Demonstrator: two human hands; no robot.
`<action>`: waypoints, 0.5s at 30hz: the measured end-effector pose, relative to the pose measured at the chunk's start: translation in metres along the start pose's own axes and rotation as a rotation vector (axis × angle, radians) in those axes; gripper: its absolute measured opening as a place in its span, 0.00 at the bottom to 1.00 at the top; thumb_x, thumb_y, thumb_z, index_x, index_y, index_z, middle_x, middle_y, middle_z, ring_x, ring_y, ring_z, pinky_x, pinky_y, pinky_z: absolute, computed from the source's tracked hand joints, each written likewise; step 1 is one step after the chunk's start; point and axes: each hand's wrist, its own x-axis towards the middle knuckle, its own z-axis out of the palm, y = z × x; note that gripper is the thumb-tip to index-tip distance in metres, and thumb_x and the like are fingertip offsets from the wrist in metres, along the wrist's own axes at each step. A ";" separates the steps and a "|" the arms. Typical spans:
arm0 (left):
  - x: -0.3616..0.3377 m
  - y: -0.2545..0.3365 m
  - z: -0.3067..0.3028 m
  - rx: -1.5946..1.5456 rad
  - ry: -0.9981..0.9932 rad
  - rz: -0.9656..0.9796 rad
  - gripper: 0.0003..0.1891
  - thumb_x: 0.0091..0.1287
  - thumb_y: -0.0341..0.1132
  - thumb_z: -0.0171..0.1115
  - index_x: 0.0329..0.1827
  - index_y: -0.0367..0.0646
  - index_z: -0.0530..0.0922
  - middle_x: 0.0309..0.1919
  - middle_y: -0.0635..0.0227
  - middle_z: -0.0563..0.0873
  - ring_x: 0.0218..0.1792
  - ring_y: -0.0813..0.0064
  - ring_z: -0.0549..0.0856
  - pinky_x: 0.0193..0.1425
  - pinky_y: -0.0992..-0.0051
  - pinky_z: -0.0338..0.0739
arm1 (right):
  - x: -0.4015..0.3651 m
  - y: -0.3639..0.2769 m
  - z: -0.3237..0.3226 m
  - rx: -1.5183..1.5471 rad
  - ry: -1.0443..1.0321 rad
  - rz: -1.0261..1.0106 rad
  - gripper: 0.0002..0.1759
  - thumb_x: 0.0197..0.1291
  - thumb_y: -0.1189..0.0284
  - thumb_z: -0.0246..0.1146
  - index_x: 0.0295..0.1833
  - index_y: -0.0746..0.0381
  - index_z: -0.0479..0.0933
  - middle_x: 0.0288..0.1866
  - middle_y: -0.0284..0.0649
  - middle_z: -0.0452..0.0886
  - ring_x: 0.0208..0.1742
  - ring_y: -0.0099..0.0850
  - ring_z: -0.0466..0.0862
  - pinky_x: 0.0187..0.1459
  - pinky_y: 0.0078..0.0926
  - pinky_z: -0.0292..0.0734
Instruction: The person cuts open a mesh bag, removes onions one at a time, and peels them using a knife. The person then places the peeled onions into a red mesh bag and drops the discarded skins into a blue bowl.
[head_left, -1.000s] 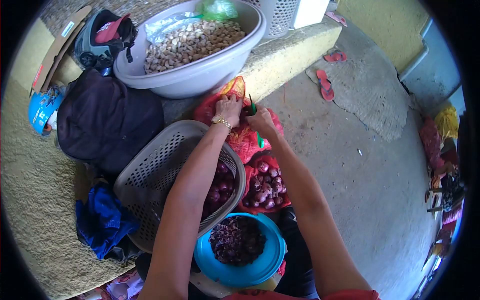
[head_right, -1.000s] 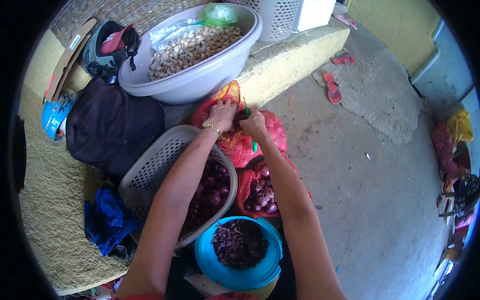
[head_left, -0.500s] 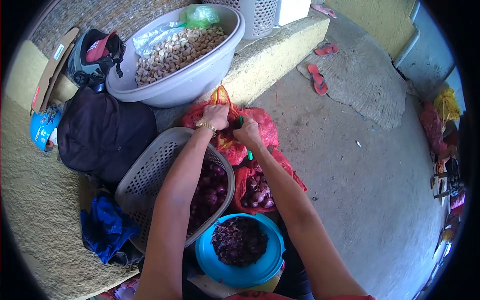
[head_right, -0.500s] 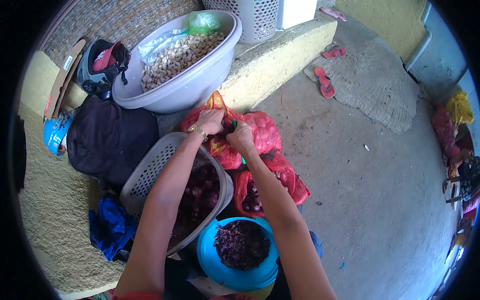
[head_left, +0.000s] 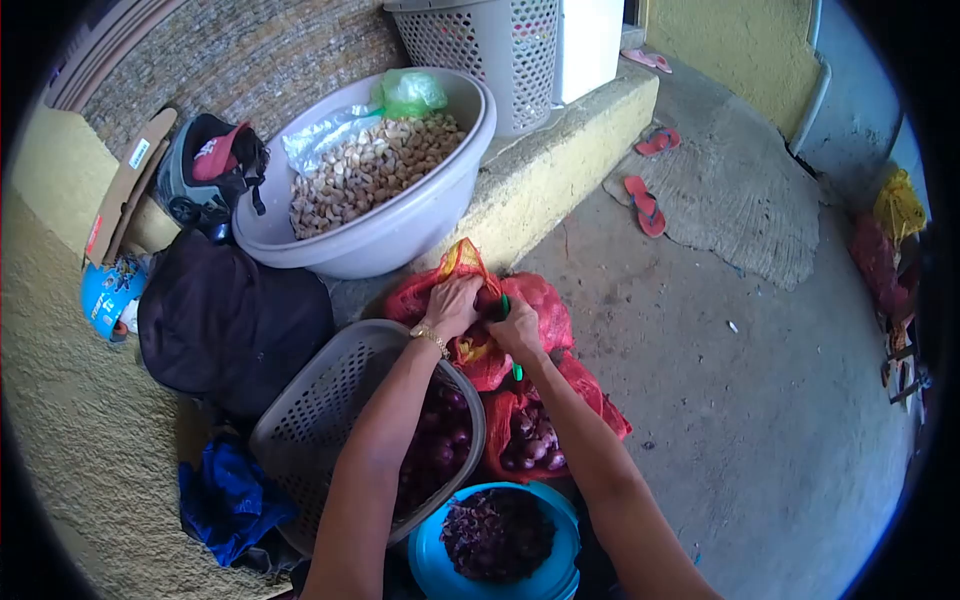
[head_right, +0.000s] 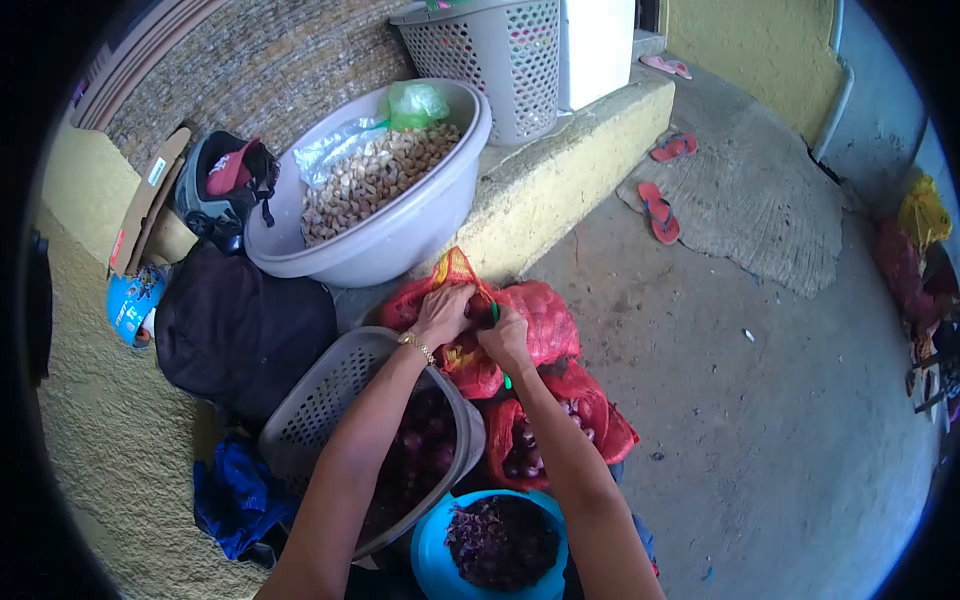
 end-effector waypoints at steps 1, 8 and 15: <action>0.001 0.002 -0.005 -0.088 -0.078 -0.068 0.20 0.49 0.28 0.67 0.48 0.42 0.77 0.41 0.56 0.86 0.47 0.51 0.84 0.51 0.57 0.80 | 0.002 -0.003 -0.002 0.006 0.001 -0.010 0.19 0.42 0.70 0.72 0.43 0.63 0.82 0.39 0.50 0.86 0.43 0.43 0.87 0.47 0.37 0.80; 0.015 0.015 0.009 -0.060 -0.124 -0.257 0.21 0.54 0.36 0.69 0.50 0.43 0.74 0.38 0.52 0.87 0.45 0.53 0.87 0.52 0.57 0.80 | 0.000 0.002 -0.013 -0.107 0.030 -0.059 0.22 0.40 0.74 0.70 0.46 0.63 0.80 0.40 0.52 0.85 0.44 0.49 0.86 0.48 0.43 0.80; 0.003 0.020 -0.030 -0.054 -0.211 -0.231 0.26 0.51 0.37 0.75 0.50 0.42 0.73 0.42 0.55 0.87 0.49 0.54 0.85 0.56 0.59 0.78 | 0.006 0.010 -0.014 -0.161 0.005 -0.065 0.21 0.41 0.73 0.71 0.45 0.65 0.80 0.40 0.52 0.85 0.45 0.48 0.86 0.47 0.41 0.81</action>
